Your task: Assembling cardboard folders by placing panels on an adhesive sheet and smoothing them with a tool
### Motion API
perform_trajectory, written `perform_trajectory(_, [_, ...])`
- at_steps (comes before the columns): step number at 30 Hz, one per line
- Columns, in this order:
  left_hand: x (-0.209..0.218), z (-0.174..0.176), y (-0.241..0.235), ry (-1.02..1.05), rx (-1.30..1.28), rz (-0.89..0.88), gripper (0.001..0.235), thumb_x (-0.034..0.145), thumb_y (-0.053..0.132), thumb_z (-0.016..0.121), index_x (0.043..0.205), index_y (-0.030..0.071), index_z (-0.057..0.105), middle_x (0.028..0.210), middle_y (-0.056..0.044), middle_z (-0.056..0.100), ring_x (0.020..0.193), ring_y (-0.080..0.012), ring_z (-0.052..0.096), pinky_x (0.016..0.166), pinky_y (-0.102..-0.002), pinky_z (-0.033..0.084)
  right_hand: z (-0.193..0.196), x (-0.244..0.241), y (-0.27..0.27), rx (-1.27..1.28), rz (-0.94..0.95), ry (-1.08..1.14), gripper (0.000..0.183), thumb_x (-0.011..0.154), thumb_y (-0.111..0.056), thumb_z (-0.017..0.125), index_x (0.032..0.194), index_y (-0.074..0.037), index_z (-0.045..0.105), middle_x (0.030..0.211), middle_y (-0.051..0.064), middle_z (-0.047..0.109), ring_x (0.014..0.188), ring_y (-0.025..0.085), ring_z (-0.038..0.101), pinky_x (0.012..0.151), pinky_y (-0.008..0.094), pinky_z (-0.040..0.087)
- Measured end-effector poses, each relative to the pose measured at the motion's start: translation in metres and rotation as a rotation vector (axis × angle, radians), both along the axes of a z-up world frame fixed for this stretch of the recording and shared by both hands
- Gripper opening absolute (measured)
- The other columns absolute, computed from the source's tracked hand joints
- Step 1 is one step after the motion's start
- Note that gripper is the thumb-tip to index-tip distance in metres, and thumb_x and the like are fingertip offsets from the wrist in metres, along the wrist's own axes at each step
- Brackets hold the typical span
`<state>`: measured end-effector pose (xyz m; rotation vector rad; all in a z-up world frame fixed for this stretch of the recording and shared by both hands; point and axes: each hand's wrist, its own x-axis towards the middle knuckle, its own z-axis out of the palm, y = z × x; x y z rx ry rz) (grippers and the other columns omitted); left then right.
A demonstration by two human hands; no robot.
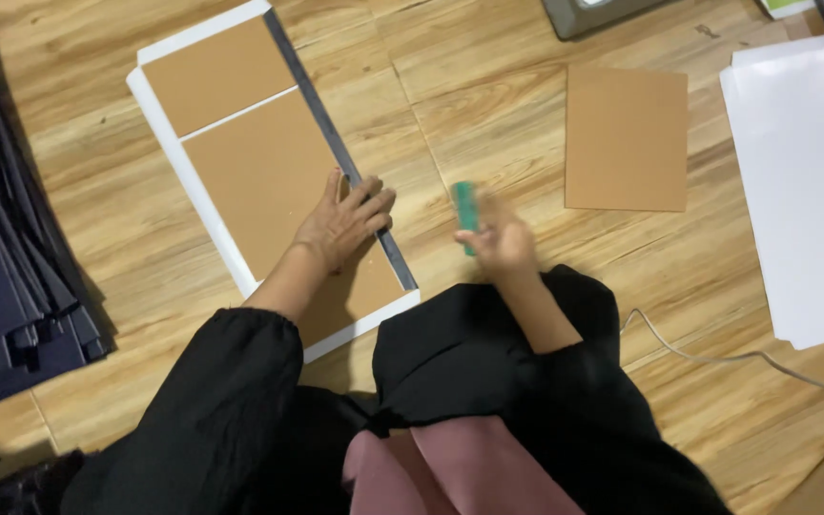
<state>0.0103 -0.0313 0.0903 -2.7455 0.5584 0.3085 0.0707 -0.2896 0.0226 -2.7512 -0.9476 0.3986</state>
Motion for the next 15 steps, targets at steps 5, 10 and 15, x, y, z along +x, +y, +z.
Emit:
perform_trajectory(5, [0.034,-0.019,-0.007,-0.076,0.023,-0.192,0.017,0.085,0.018,0.042,0.1,0.023,0.047,0.108,-0.001,0.036,0.117,-0.0224,0.028,0.096,-0.061,0.028,-0.009,0.054,-0.009,0.198,-0.719,0.144,0.067,0.06,-0.039,0.081,0.109,-0.023,0.038,0.111,-0.004,0.041,0.094,0.027,0.059,0.082,0.046,0.048])
perform_trajectory(10, [0.054,-0.085,0.008,-0.078,0.008,-0.273,0.014,0.083,0.019,0.043,0.096,0.021,0.05,0.103,-0.002,0.046,0.109,-0.0221,0.038,0.093,-0.057,0.028,0.011,0.054,0.006,0.562,-0.607,-0.131,0.057,0.067,-0.027,0.078,0.11,-0.009,0.045,0.131,0.016,0.017,0.124,0.04,0.03,0.104,0.048,0.027])
perform_trajectory(15, [0.047,0.027,0.014,0.07,0.058,-0.281,0.028,0.08,0.022,0.048,0.106,0.027,0.039,0.102,0.004,0.058,0.1,-0.0164,0.054,0.078,-0.038,0.038,0.032,0.052,0.016,0.771,-0.531,-0.139,0.043,0.078,-0.018,0.069,0.115,-0.013,0.049,0.124,0.015,0.028,0.119,0.038,0.037,0.098,0.046,0.035])
